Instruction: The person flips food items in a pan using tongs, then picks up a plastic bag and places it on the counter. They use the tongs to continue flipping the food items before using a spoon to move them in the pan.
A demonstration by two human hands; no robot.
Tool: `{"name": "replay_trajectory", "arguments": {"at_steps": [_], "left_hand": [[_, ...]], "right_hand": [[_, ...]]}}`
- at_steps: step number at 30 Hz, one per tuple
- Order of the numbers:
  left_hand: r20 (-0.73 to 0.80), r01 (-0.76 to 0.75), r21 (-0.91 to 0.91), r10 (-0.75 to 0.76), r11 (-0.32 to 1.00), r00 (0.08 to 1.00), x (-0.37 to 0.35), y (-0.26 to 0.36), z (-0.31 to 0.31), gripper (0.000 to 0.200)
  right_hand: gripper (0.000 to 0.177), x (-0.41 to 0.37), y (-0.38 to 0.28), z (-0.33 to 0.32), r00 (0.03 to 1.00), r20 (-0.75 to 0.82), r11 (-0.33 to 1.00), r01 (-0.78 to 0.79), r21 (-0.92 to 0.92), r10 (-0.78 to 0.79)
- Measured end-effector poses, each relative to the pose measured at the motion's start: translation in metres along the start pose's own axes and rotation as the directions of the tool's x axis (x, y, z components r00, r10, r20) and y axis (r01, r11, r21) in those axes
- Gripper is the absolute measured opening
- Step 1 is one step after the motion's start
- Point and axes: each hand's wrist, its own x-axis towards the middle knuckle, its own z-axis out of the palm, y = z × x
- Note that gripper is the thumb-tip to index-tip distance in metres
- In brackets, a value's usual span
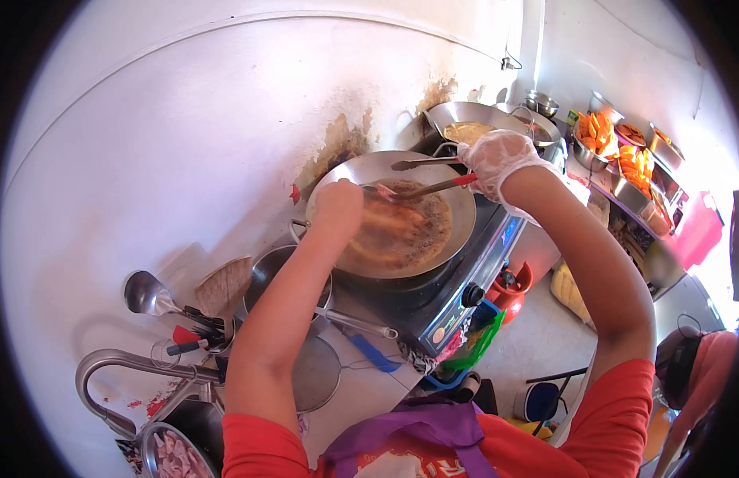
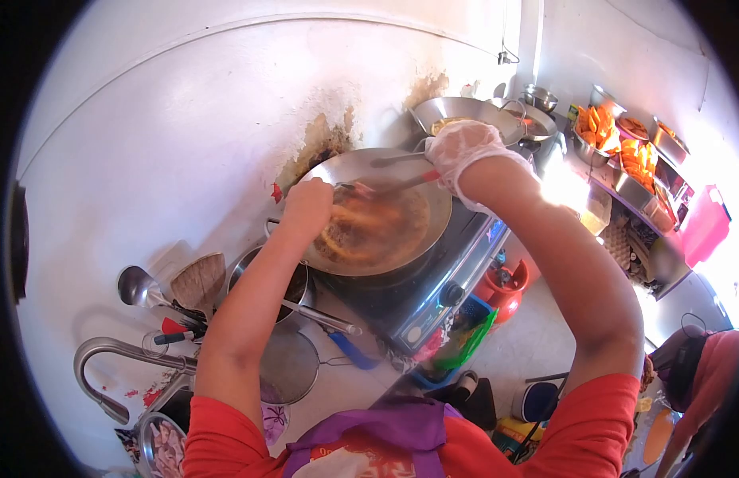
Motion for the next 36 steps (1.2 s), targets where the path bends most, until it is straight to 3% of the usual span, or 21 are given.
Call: {"name": "replay_trajectory", "arguments": {"at_steps": [4,7,10,16,22,26,36], "left_hand": [[0.014,-0.01,0.01,0.01,1.0,1.0,0.0,0.001,-0.002,0.016],[-0.007,-0.018,-0.001,0.018,1.0,1.0,-0.001,0.0,0.003,0.016],[-0.021,-0.021,0.009,0.021,1.0,1.0,-0.002,0.001,0.005,0.016],[-0.023,-0.026,0.005,0.026,1.0,0.999,-0.003,0.0,0.001,0.016],[-0.026,-0.049,0.031,0.05,0.998,0.998,0.0,-0.004,0.007,0.015],[0.007,-0.095,0.104,0.095,0.99,0.995,0.0,-0.004,0.005,0.015],[-0.015,-0.079,0.079,0.08,0.994,0.997,-0.001,-0.003,0.008,0.016]], "right_hand": [[0.023,0.001,0.001,0.003,1.0,0.013,1.0,0.002,0.021,-0.002],[0.021,0.002,0.002,0.01,0.997,-0.077,0.996,0.025,-0.091,-0.032],[0.02,0.0,-0.001,0.002,1.0,0.025,1.0,-0.002,0.001,0.002],[0.02,-0.001,-0.005,-0.001,0.998,0.036,0.99,-0.06,0.129,0.055],[0.02,0.0,-0.001,0.005,0.997,-0.069,1.0,0.027,0.005,-0.027],[0.023,0.006,-0.005,0.003,0.999,-0.043,1.0,0.021,0.011,-0.021],[0.019,0.019,-0.021,0.001,1.0,0.03,0.999,-0.004,-0.037,0.005]]}}
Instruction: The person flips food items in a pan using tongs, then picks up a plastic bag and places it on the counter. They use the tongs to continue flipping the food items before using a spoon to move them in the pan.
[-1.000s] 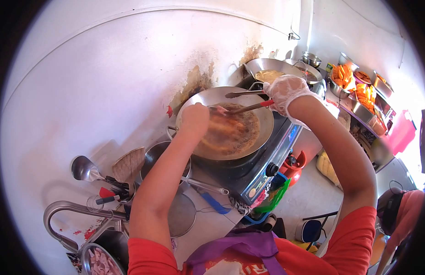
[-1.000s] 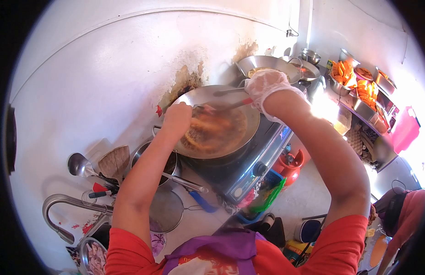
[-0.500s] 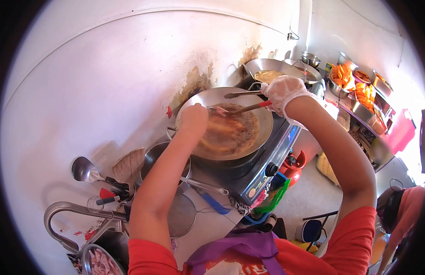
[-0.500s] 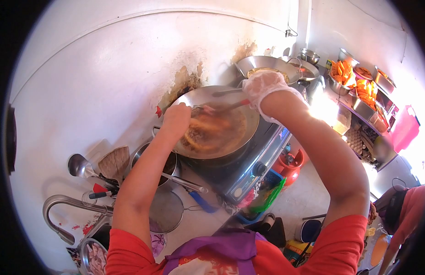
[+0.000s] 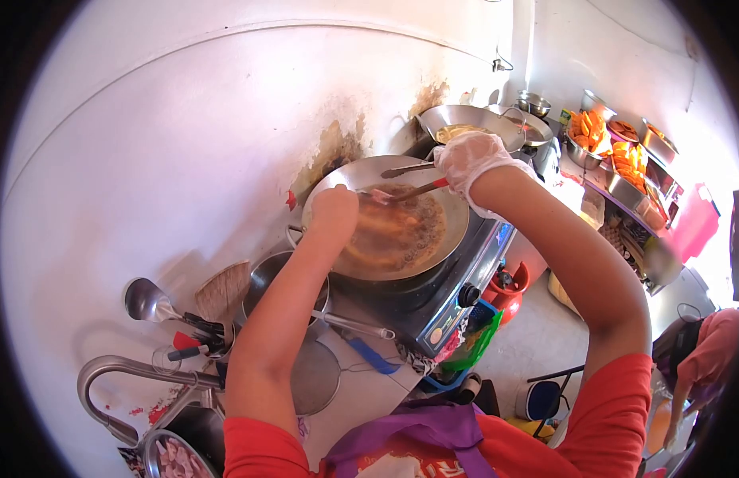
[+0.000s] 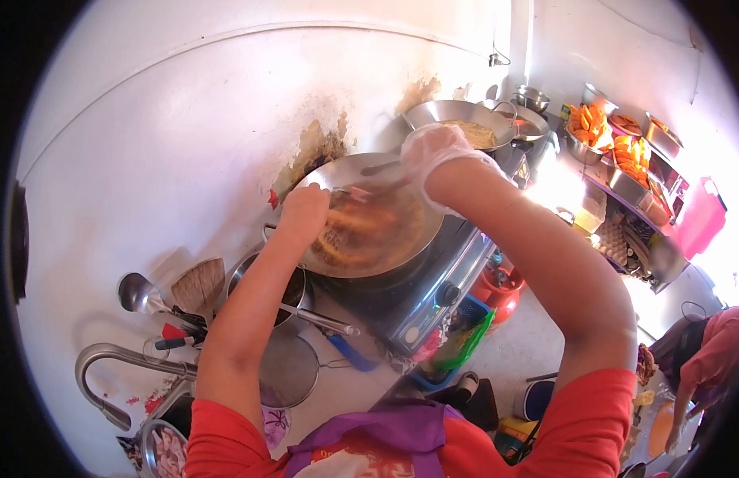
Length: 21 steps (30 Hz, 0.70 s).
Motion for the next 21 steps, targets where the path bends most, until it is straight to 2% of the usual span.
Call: {"name": "replay_trajectory", "arguments": {"at_steps": [4,7,10,13,19,21], "left_hand": [[-0.011,0.004,-0.023,-0.004,1.0,1.0,-0.001,0.0,0.0,0.016],[-0.028,0.015,-0.042,-0.016,0.999,0.999,-0.006,0.003,-0.005,0.016],[-0.027,0.012,-0.041,-0.013,0.999,1.0,-0.007,0.008,-0.017,0.015],[-0.008,0.009,-0.023,-0.009,1.0,1.0,-0.007,0.009,-0.019,0.014],[0.011,0.015,-0.022,-0.015,1.0,1.0,-0.002,0.009,-0.018,0.013],[0.011,0.03,-0.033,-0.029,0.999,1.0,-0.001,0.011,-0.015,0.013]], "right_hand": [[0.016,-0.002,0.003,-0.005,0.999,0.038,0.999,0.038,-0.033,-0.037],[0.017,0.003,0.005,-0.004,0.999,0.043,0.999,0.008,-0.039,-0.006],[0.019,0.003,0.006,-0.013,0.993,0.115,1.0,-0.007,-0.003,0.007],[0.02,0.001,0.01,-0.017,0.996,0.075,0.996,0.062,-0.062,-0.058],[0.016,0.008,0.011,-0.009,0.998,0.01,0.998,0.056,-0.043,-0.055],[0.015,0.005,0.008,-0.017,0.998,0.059,0.999,0.031,-0.016,-0.03]]}}
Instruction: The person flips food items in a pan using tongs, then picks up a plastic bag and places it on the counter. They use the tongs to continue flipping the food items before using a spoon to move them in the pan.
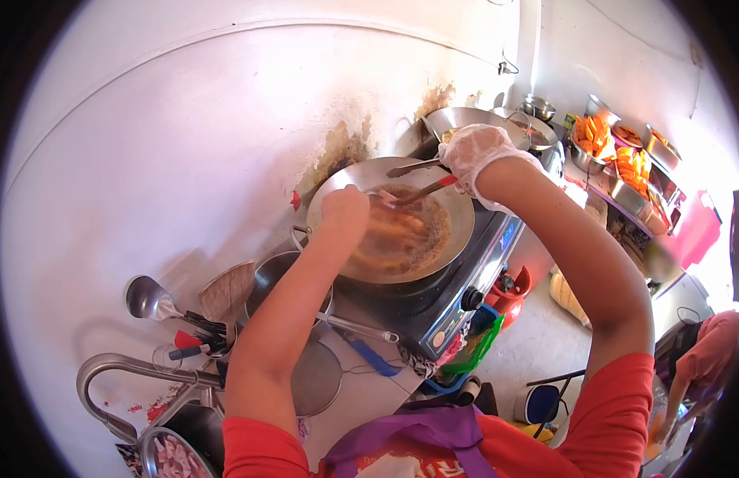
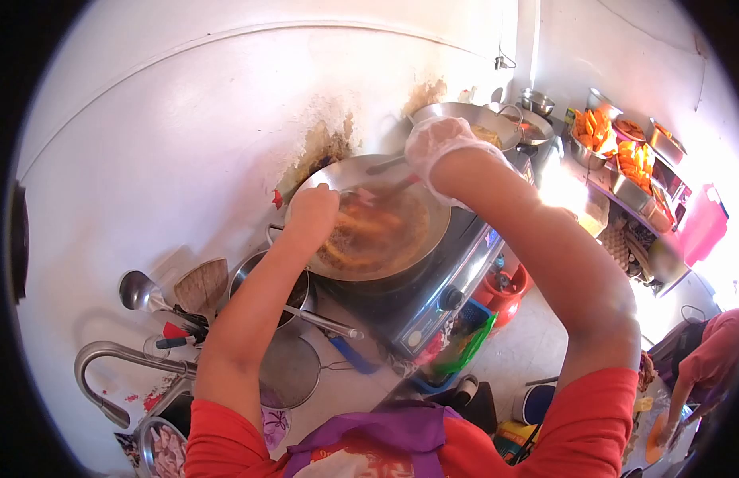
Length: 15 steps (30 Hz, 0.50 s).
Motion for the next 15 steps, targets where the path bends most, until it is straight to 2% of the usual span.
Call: {"name": "replay_trajectory", "arguments": {"at_steps": [4,7,10,13,15], "left_hand": [[0.014,0.003,0.001,-0.003,1.0,1.0,-0.0004,0.0016,0.0,0.013],[0.033,0.005,0.013,-0.006,1.0,0.999,0.0001,0.0019,-0.0016,0.014],[0.051,-0.006,0.034,0.004,0.999,0.999,-0.0005,0.0026,-0.003,0.015],[-0.001,-0.018,0.005,0.018,1.0,1.0,-0.0028,0.0034,-0.0007,0.014],[-0.037,-0.018,-0.016,0.017,1.0,0.999,-0.0047,0.0035,-0.0004,0.014]], "right_hand": [[0.015,-0.0035,0.0042,0.002,0.998,-0.023,0.998,0.062,-0.011,-0.062],[0.016,-0.0007,0.0041,0.0061,1.0,-0.015,0.998,0.023,0.058,-0.022],[0.017,-0.006,0.0027,0.0002,0.992,-0.069,0.992,0.103,-0.066,-0.108],[0.019,-0.0019,-0.0008,-0.0003,0.992,-0.093,0.987,0.066,-0.148,-0.08],[0.021,0.0014,0.0005,0.0058,0.991,-0.11,0.99,0.062,-0.124,-0.076]]}}
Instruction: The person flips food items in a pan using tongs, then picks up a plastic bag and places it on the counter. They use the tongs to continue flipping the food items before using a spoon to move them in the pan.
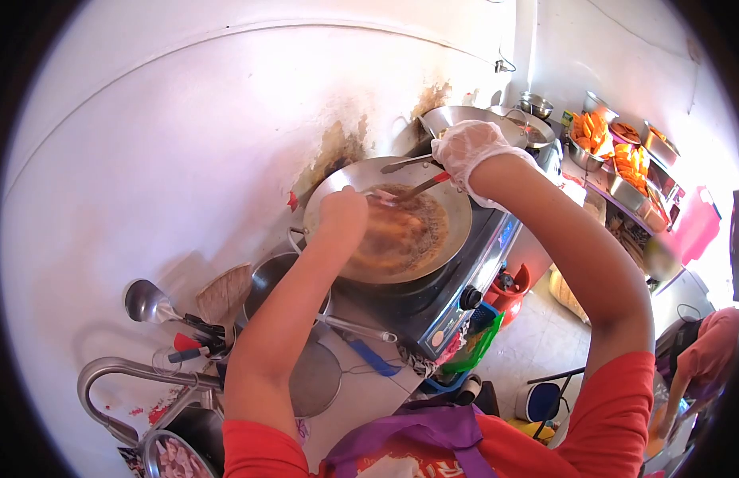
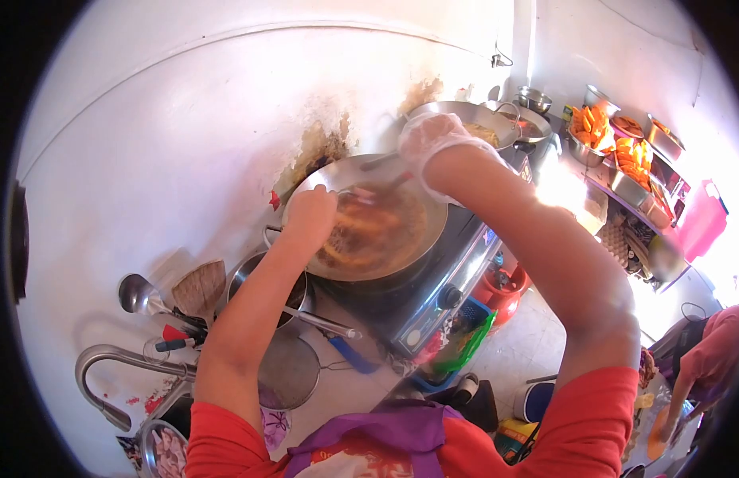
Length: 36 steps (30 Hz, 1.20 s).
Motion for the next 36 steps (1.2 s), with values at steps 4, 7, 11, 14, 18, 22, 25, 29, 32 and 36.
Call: {"name": "replay_trajectory", "arguments": {"at_steps": [4,7,11,14,18,22,25,29,32,36], "left_hand": [[0.003,-0.014,0.006,0.014,1.0,1.0,-0.001,-0.003,-0.004,0.014],[0.031,-0.008,0.004,0.008,1.0,0.999,-0.003,0.0,-0.009,0.013],[0.076,0.018,0.008,-0.018,1.0,0.997,0.002,0.005,-0.003,0.014],[0.086,0.042,0.02,-0.044,0.999,0.995,0.007,0.011,-0.003,0.016],[0.184,0.009,0.01,-0.011,1.0,0.983,0.012,0.02,-0.021,0.017],[0.21,0.075,-0.093,-0.054,0.993,0.976,0.019,0.025,-0.016,0.017],[0.226,0.107,-0.158,-0.07,0.982,0.972,0.019,0.026,-0.017,0.017],[0.184,0.072,-0.025,-0.067,0.997,0.981,0.015,0.022,-0.009,0.017],[0.219,0.042,0.067,-0.056,0.997,0.974,0.01,0.018,-0.009,0.021],[0.101,0.02,0.042,-0.024,0.999,0.995,0.001,0.014,0.0,0.015]], "right_hand": [[0.024,0.001,0.002,-0.002,0.997,0.072,0.999,-0.017,0.043,0.014],[0.025,0.002,0.004,-0.003,0.991,0.137,0.991,-0.026,0.131,0.007],[0.024,0.0,-0.001,0.001,0.999,0.044,0.998,-0.023,0.053,0.02],[0.022,-0.003,-0.003,-0.003,1.0,0.002,0.998,-0.015,0.054,0.015],[0.02,-0.003,-0.006,-0.003,1.0,-0.026,0.998,0.004,0.056,-0.003],[0.019,-0.009,-0.007,-0.009,1.0,-0.026,0.999,0.02,0.046,-0.018],[0.02,-0.006,-0.006,0.0,0.999,-0.035,1.0,0.026,0.011,-0.025],[0.021,-0.009,-0.002,-0.011,0.996,0.08,0.998,0.019,0.068,-0.025],[0.02,-0.011,0.0,-0.006,0.999,0.025,0.997,0.025,0.069,-0.026],[0.021,-0.004,-0.002,0.004,1.0,0.013,0.998,0.018,0.064,-0.019]]}}
